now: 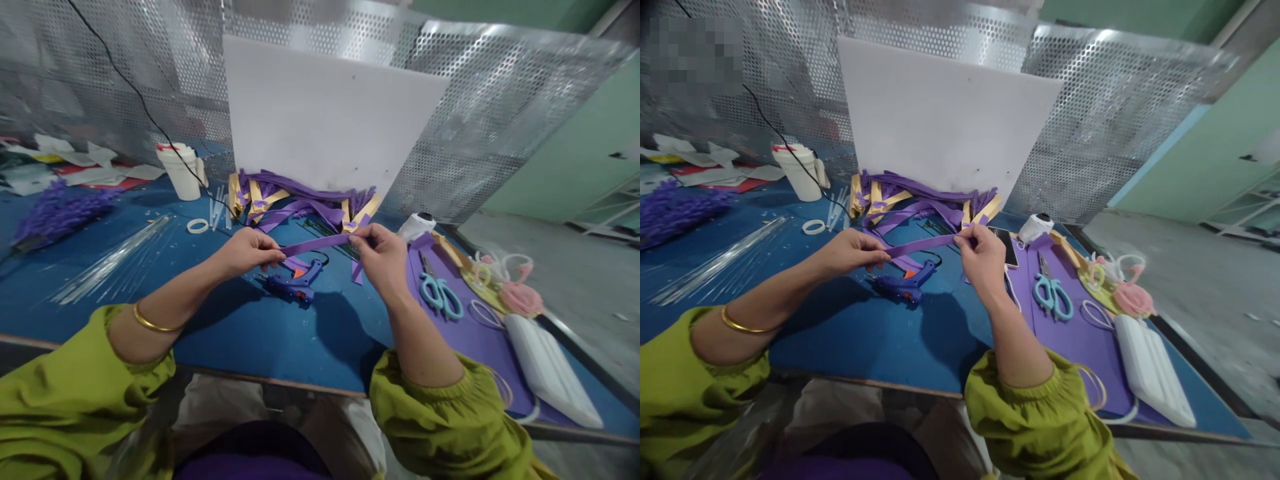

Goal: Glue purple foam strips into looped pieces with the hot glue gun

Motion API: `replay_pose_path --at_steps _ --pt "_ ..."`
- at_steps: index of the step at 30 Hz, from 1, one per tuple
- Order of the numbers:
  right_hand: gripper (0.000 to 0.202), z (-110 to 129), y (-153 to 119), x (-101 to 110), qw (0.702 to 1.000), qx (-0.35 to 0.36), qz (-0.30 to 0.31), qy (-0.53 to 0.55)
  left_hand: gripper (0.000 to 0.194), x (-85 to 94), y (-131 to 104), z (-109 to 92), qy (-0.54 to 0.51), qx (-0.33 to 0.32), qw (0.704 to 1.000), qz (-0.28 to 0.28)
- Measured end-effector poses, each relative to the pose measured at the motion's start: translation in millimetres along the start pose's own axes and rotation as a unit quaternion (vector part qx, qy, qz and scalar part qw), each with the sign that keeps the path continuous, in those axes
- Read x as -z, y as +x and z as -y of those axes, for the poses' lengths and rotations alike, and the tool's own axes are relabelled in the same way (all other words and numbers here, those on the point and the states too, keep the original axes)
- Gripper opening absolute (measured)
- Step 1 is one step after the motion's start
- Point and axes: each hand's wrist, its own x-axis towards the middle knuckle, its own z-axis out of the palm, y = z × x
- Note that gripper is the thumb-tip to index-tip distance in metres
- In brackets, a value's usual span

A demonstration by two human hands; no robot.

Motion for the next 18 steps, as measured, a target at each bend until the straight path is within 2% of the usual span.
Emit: replay_pose_path --at_steps 3,6,11,18 --pt "0.008 -2 2 4 0.999 0.005 -0.021 -0.026 0.025 1.9 0 -1 0.006 0.009 1.000 0.011" --pt "0.008 -5 6 9 0.997 -0.021 -0.061 -0.050 0.024 4.5 2 0 0.014 -0.001 1.000 0.007" --pt "0.008 -7 10 13 0.996 -0.043 -0.066 -0.047 0.026 7.2 4 3 0.004 -0.020 1.000 -0.004" --pt "0.007 -7 14 22 0.986 -0.053 -0.128 -0.090 0.026 13.3 5 2 0.013 -0.005 1.000 0.003"
